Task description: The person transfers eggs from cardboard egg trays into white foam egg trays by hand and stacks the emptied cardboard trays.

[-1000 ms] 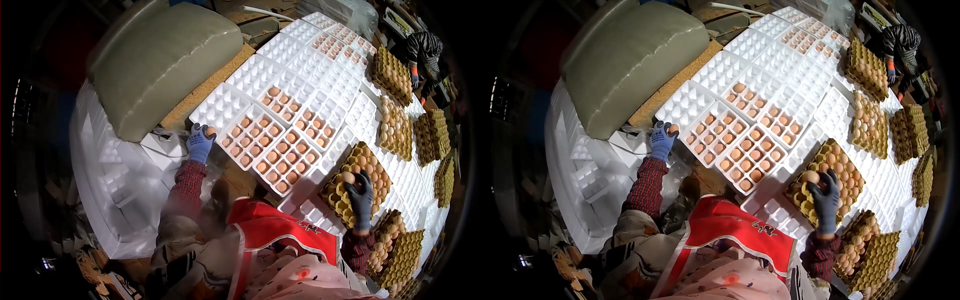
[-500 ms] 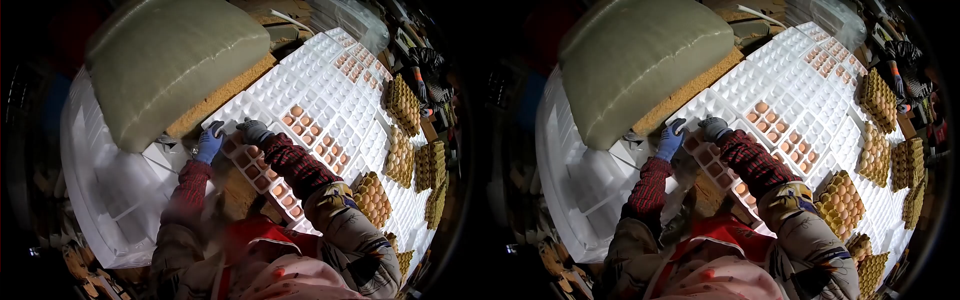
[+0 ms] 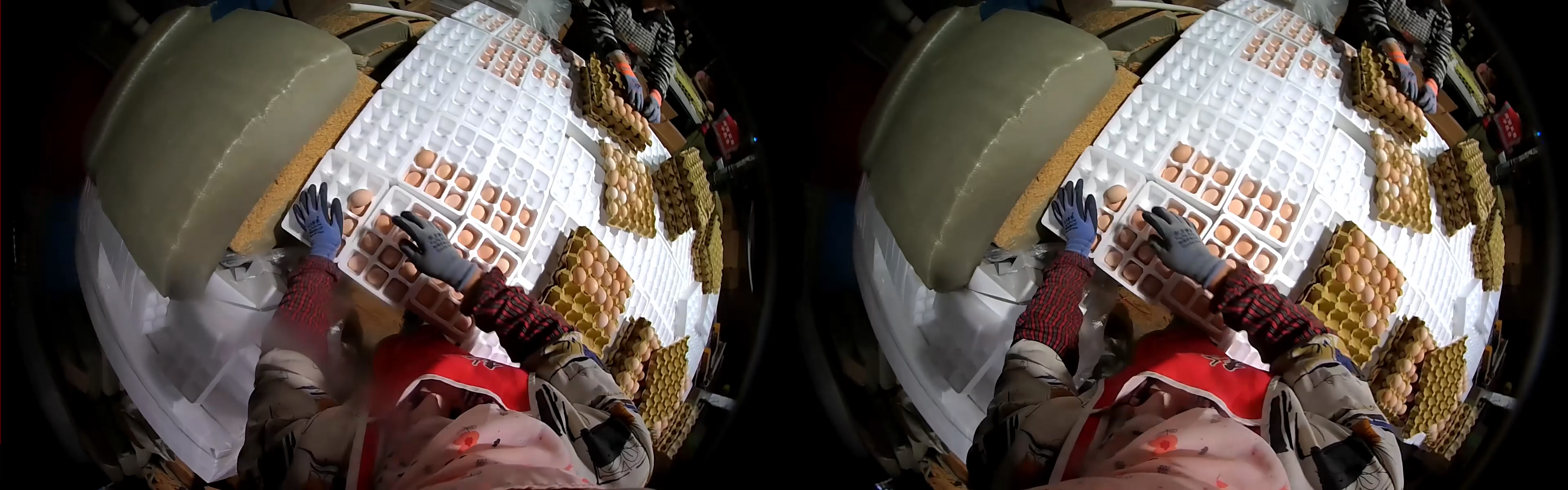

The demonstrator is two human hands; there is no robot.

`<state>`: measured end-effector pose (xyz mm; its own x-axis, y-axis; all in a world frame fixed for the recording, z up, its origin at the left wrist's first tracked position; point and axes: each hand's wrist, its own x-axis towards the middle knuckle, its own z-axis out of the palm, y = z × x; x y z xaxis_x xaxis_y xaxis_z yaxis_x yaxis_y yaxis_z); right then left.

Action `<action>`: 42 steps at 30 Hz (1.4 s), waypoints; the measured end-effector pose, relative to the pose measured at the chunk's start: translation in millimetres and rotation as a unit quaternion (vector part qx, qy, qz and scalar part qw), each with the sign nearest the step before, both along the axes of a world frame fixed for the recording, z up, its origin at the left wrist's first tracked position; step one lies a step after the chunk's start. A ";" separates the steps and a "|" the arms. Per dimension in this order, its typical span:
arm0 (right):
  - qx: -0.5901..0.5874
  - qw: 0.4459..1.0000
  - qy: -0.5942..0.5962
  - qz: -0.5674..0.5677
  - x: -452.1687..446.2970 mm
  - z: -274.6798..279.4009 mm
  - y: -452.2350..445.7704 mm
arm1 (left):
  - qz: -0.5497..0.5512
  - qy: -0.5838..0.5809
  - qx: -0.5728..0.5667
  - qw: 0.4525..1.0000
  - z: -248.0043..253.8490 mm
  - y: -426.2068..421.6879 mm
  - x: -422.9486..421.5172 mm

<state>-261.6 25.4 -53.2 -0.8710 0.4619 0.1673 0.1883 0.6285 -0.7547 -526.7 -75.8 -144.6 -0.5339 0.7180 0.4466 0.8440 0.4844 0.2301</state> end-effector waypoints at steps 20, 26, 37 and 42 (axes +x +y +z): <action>0.214 0.838 -0.122 -0.487 380.6 58.6 -19.5 | -0.351 -0.367 0.068 0.859 59.1 128.4 203.0; 0.224 0.887 -0.183 -0.360 395.3 33.3 44.6 | -0.604 -0.117 -0.115 0.780 124.6 155.6 444.4; 0.172 0.863 -0.301 -0.367 419.7 55.5 37.5 | -0.510 -0.453 -0.175 0.710 122.1 210.8 447.8; 0.137 0.873 -0.313 -0.348 438.4 55.1 48.3 | -0.507 0.092 -0.279 0.810 114.3 216.0 489.7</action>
